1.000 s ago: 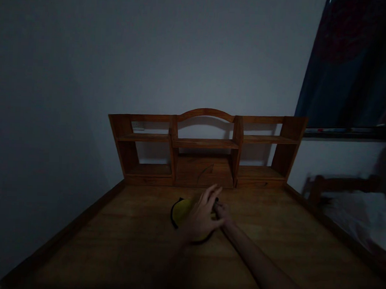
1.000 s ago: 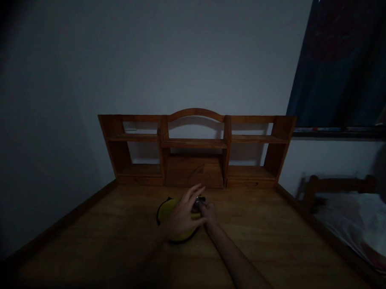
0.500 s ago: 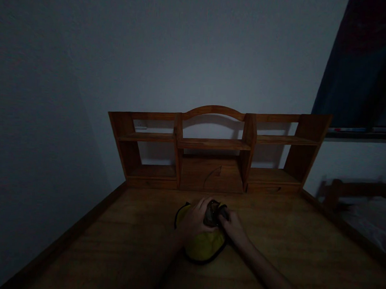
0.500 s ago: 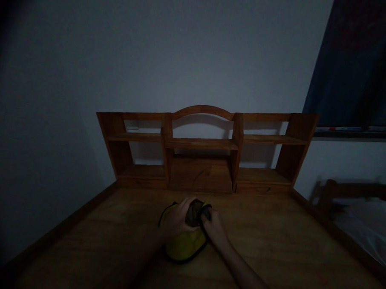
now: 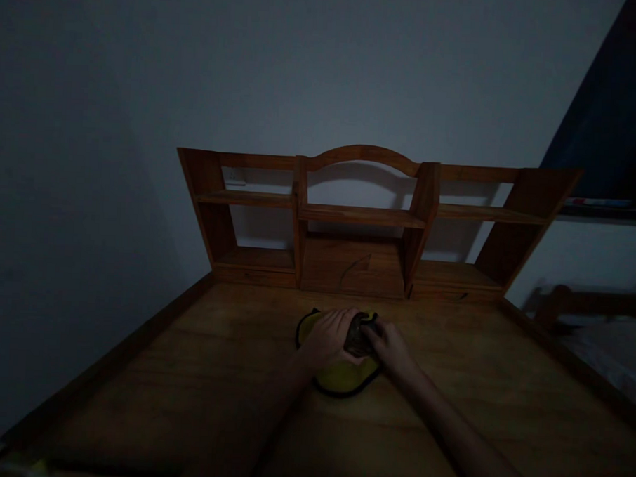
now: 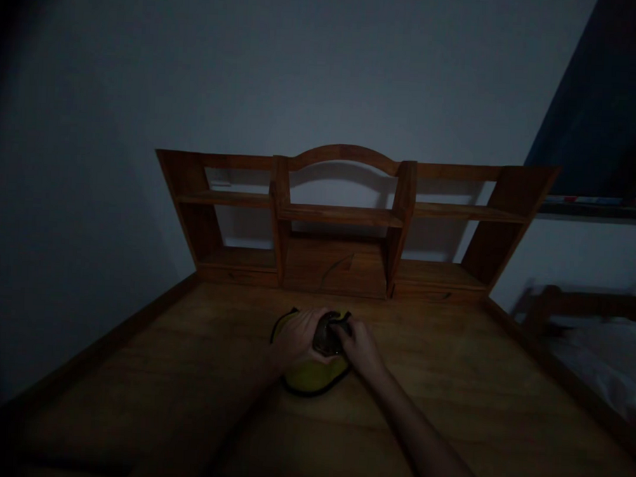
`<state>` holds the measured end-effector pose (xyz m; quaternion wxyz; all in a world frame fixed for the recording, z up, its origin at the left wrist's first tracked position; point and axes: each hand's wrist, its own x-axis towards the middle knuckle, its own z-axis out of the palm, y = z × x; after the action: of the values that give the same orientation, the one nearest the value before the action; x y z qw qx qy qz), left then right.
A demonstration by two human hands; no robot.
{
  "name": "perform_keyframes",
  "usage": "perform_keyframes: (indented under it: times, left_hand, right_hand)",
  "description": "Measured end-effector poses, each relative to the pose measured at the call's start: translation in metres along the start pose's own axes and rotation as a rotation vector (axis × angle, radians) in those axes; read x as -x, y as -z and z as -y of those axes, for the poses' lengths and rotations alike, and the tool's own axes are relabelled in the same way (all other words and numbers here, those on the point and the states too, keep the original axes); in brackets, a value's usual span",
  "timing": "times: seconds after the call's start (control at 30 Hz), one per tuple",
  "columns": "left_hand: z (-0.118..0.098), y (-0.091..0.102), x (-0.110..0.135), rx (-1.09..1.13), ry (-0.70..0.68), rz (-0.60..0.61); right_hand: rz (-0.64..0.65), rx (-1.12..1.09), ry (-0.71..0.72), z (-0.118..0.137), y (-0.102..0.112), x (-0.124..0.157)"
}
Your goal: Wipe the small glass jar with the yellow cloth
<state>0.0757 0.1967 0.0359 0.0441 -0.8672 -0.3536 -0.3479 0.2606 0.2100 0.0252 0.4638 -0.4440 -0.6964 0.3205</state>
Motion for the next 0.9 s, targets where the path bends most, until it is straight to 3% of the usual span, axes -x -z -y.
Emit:
perform_keyframes:
  times: [0.13,0.3,0.4,0.67,0.9]
  left_hand:
    - [0.003,0.0,0.001,-0.045,-0.013,0.02]
    - [0.005,0.004,0.0,-0.085,-0.019,0.015]
    - [0.005,0.008,-0.002,-0.073,0.015,-0.023]
    - [0.005,0.012,-0.001,0.022,0.165,-0.218]
    - [-0.002,0.015,0.0,0.155,0.211,-0.209]
  right_hand:
    - [-0.007,0.173,0.068,0.003,0.004,0.002]
    - [-0.043,0.084,0.028,0.003,0.001,0.001]
    - [-0.004,-0.088,-0.043,0.002,-0.005,-0.001]
    - [0.094,-0.872,-0.322,0.007,-0.02,-0.001]
    - [0.21,-1.124,-0.5,0.011,-0.013,0.001]
